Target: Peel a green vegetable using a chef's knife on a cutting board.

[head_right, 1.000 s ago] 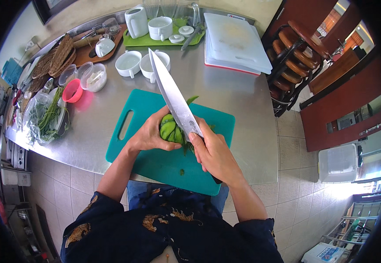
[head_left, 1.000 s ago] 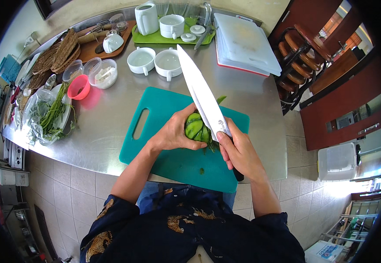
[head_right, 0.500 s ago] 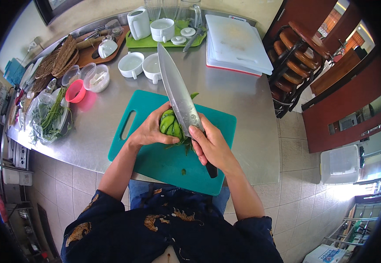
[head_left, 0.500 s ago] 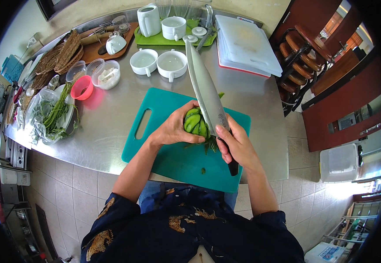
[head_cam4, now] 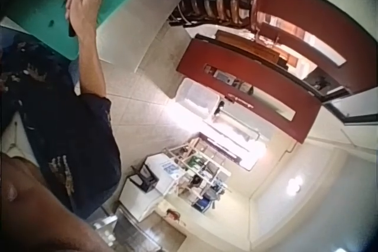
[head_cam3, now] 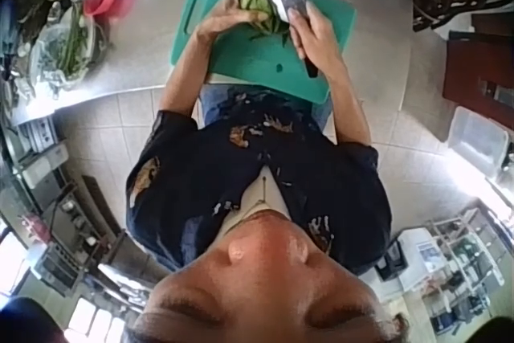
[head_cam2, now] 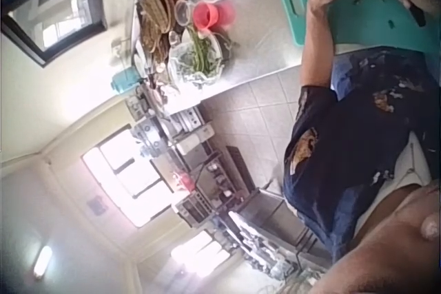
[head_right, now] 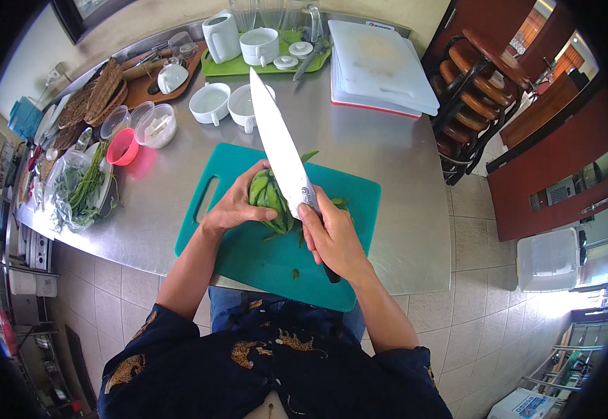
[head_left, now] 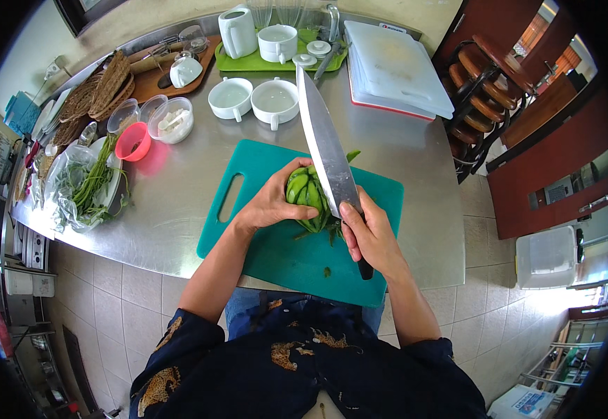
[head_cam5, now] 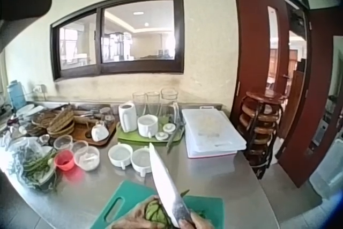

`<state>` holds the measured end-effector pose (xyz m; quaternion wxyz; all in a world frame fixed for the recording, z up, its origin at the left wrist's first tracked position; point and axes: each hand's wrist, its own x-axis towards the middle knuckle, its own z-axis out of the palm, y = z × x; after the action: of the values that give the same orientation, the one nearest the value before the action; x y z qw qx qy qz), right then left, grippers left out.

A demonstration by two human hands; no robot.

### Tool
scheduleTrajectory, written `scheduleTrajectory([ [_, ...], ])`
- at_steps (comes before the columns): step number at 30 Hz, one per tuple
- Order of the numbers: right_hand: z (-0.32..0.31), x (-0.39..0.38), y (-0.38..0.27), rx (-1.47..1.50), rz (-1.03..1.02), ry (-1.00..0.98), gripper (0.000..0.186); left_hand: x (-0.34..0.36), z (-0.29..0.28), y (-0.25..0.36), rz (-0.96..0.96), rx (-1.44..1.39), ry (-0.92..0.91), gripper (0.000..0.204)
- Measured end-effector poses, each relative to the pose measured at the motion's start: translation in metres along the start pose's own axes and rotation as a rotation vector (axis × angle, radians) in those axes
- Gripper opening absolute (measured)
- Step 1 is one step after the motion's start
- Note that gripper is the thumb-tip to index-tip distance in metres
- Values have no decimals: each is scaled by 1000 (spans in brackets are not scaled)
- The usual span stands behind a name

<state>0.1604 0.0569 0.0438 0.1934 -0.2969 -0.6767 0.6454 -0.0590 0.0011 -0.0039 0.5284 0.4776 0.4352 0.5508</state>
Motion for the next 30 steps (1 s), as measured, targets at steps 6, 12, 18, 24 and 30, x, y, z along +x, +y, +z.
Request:
scheduleTrajectory([
  [6, -1, -2, -7, 24, 36, -19, 42, -1, 1, 2, -14, 6, 16, 75],
  [12, 0, -3, -15, -87, 71, -20, 43, -1, 1, -1, 5, 15, 27, 75],
  [18, 12, -2, -18, -209, -4, 41, 41, -2, 2, 3, -15, -16, 49, 74],
  [24, 23, 5, 1, -337, -228, 179, 40, -1, 3, 3, -19, -11, 65, 73],
  [30, 11, 12, -2, -16, 1, 19, 41, -2, 4, -1, -29, -72, 98, 72],
])
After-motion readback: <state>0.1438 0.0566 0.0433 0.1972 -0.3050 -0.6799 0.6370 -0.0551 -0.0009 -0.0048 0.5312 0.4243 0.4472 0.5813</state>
